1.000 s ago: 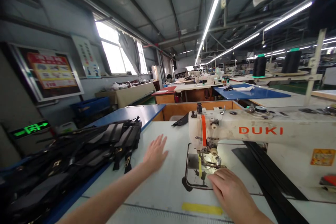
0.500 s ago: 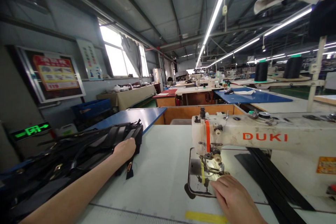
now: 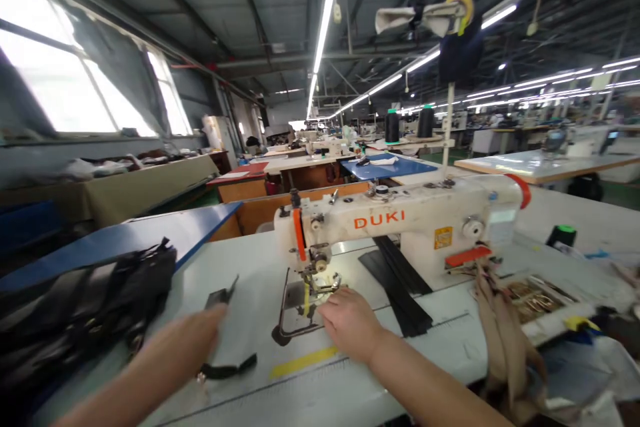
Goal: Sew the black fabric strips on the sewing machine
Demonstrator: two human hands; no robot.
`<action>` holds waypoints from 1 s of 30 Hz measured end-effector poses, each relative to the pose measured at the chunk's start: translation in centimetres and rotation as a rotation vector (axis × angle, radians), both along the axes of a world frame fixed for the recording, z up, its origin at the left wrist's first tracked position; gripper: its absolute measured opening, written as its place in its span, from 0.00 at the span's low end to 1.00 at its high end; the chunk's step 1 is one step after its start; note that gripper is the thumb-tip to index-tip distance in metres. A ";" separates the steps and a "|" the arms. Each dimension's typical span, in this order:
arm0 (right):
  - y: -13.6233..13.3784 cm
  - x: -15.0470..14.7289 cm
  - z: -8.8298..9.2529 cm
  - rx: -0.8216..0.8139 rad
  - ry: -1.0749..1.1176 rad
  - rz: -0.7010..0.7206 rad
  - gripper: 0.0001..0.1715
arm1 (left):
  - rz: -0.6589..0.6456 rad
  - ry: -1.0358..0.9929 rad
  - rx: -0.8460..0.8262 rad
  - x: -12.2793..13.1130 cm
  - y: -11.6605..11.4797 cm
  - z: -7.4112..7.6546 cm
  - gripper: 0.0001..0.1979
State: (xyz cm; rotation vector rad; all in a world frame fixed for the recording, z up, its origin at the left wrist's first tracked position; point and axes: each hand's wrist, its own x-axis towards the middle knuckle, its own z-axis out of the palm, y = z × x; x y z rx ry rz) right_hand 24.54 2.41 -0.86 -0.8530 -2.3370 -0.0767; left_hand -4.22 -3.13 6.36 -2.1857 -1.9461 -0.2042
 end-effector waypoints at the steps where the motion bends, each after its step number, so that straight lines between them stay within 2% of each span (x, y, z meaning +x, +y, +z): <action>1: -0.2 0.2 0.1 0.000 -0.017 -0.019 0.10 | -0.020 0.014 -0.089 2.0 -0.3 -1.2 0.11; 2: -0.5 0.5 0.2 -0.002 -0.030 -0.042 0.10 | -0.044 0.021 -0.163 3.9 -0.5 -2.1 0.13; 4: -1.4 1.7 0.3 -0.011 -0.040 -0.111 0.09 | -0.052 0.024 -0.253 6.5 -0.8 -2.9 0.16; 7: -2.8 5.0 0.4 -0.046 -0.024 -0.285 0.10 | -0.012 0.009 -0.318 7.8 -0.6 -2.3 0.16; 11: -3.3 9.8 0.8 -0.140 -0.025 -0.557 0.19 | 0.012 -0.008 -0.341 7.2 0.1 -1.6 0.17; 13: -3.0 11.0 1.3 -0.195 -0.065 -0.632 0.17 | 0.014 -0.001 -0.336 6.9 0.4 -1.9 0.18; 16: -2.7 11.2 2.3 -0.261 -0.143 -0.670 0.10 | 0.024 0.009 -0.325 6.8 0.9 -2.6 0.21; 18: -2.5 10.7 2.8 -0.288 -0.180 -0.686 0.09 | 0.028 0.007 -0.320 6.7 1.0 -2.9 0.22; 22: -2.0 10.5 3.4 -0.342 -0.195 -0.724 0.13 | 0.001 -0.002 -0.320 5.8 0.8 -2.8 0.24; 26: -0.7 11.2 3.9 -0.412 -0.133 -0.768 0.11 | -0.035 -0.016 -0.328 4.6 0.4 -2.7 0.26; 30: -0.6 12.1 5.1 -0.432 0.010 -0.755 0.18 | -0.069 -0.042 -0.263 3.2 0.4 -3.9 0.26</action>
